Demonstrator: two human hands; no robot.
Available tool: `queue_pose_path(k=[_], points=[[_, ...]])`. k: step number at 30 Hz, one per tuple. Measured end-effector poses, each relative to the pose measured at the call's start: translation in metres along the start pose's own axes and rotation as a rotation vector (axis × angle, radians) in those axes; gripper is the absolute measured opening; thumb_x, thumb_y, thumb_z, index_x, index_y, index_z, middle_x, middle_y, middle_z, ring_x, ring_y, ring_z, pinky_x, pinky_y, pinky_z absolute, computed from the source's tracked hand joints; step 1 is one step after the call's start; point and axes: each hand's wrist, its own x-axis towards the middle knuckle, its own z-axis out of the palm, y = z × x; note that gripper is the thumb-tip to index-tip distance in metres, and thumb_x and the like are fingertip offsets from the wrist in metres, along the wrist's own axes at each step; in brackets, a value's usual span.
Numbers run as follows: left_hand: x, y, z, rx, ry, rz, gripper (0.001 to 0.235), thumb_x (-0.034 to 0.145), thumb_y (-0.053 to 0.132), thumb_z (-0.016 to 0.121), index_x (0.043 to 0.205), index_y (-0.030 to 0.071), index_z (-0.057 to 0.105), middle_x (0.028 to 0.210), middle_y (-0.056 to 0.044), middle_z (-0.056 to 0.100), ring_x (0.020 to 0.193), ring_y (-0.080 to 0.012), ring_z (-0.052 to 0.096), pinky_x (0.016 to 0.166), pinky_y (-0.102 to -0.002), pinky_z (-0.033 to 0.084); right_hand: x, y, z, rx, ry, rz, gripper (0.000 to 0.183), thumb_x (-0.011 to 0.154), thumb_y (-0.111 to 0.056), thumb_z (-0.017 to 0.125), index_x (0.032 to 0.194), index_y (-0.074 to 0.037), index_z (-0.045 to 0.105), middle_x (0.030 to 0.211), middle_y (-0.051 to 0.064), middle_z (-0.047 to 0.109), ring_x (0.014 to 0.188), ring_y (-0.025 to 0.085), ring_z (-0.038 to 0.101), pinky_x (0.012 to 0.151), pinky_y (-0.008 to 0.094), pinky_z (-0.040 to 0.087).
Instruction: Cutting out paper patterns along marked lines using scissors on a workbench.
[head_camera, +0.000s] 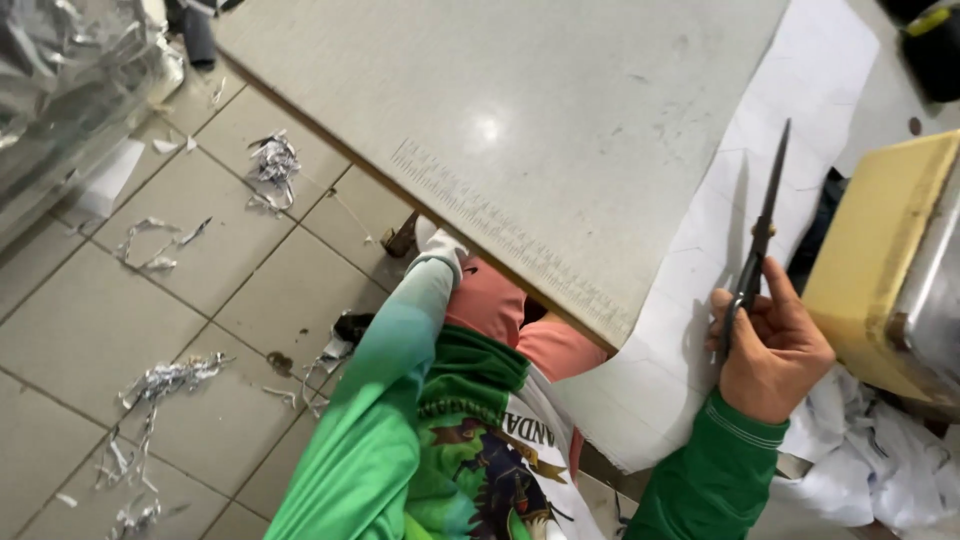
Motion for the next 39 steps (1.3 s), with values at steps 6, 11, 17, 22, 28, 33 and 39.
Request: queue_pose_path(k=[6,11,17,22,28,33,39], points=[[-0.091,-0.027,0.041,-0.495,0.402,-0.049,0.040,0.094,0.047,0.050,0.125,0.023,0.060,0.128,-0.001,0.058,0.122,-0.0240,0.049,0.102,-0.049,0.030,-0.001,-0.002,0.000,0.047,0.009,0.048,0.054,0.095,0.016,0.061,0.148,0.006,0.058,0.086,0.013,0.066,0.054,0.014,0.052,0.046,0.024,0.047],[-0.125,-0.055,0.038,-0.888,0.699,0.052,0.028,0.084,0.043,0.075,0.099,0.019,0.077,0.097,-0.004,0.079,0.094,-0.0232,0.074,0.083,-0.038,0.053,0.001,0.001,0.006,-0.001,0.073,0.200,0.061,0.083,-0.005,0.082,0.141,-0.006,0.066,0.086,-0.003,0.061,0.074,0.003,0.055,0.071,0.015,0.051],[-0.348,0.010,-0.152,-0.636,1.344,0.266,0.005,0.090,-0.001,0.076,0.092,0.002,0.073,0.089,-0.010,0.073,0.076,-0.0200,0.069,0.078,-0.031,0.058,0.035,-0.013,0.037,0.482,0.014,0.263,0.074,0.086,0.005,0.074,0.154,-0.004,0.046,0.078,0.003,0.052,0.068,0.014,0.066,0.060,0.030,0.068],[-0.380,0.096,-0.231,-0.516,1.299,0.670,0.013,0.093,0.021,0.065,0.096,0.011,0.072,0.098,-0.003,0.074,0.089,-0.0211,0.072,0.081,-0.033,0.058,0.037,-0.052,0.037,0.638,-0.035,0.177,0.072,0.092,-0.013,0.073,0.156,-0.005,0.042,0.085,0.009,0.065,0.058,0.016,0.061,0.053,0.029,0.062],[-0.294,0.089,-0.260,0.073,1.016,0.703,0.084,0.084,0.083,0.048,0.141,0.022,0.058,0.150,-0.012,0.052,0.139,-0.0353,0.044,0.113,-0.058,0.024,0.008,-0.048,-0.025,0.322,-0.076,0.079,0.074,0.083,0.007,0.072,0.152,-0.006,0.049,0.087,0.007,0.067,0.066,0.012,0.064,0.064,0.024,0.060],[-0.249,-0.018,-0.342,0.315,0.584,0.624,0.084,0.082,0.082,0.054,0.158,0.052,0.031,0.168,-0.012,0.010,0.148,-0.0430,0.005,0.105,-0.061,0.004,-0.038,-0.017,-0.037,0.410,-0.053,0.168,0.074,0.080,0.004,0.076,0.149,-0.005,0.050,0.080,0.003,0.062,0.056,0.007,0.058,0.041,0.017,0.061],[-0.227,-0.045,-0.426,0.433,0.148,0.288,0.096,0.078,0.019,0.080,0.147,0.068,0.034,0.170,0.011,0.020,0.154,-0.0204,0.026,0.119,-0.057,0.035,-0.030,-0.013,-0.038,0.379,-0.046,0.191,0.076,0.076,0.002,0.081,0.147,-0.003,0.055,0.081,0.005,0.067,0.072,0.013,0.068,0.071,0.024,0.065]])
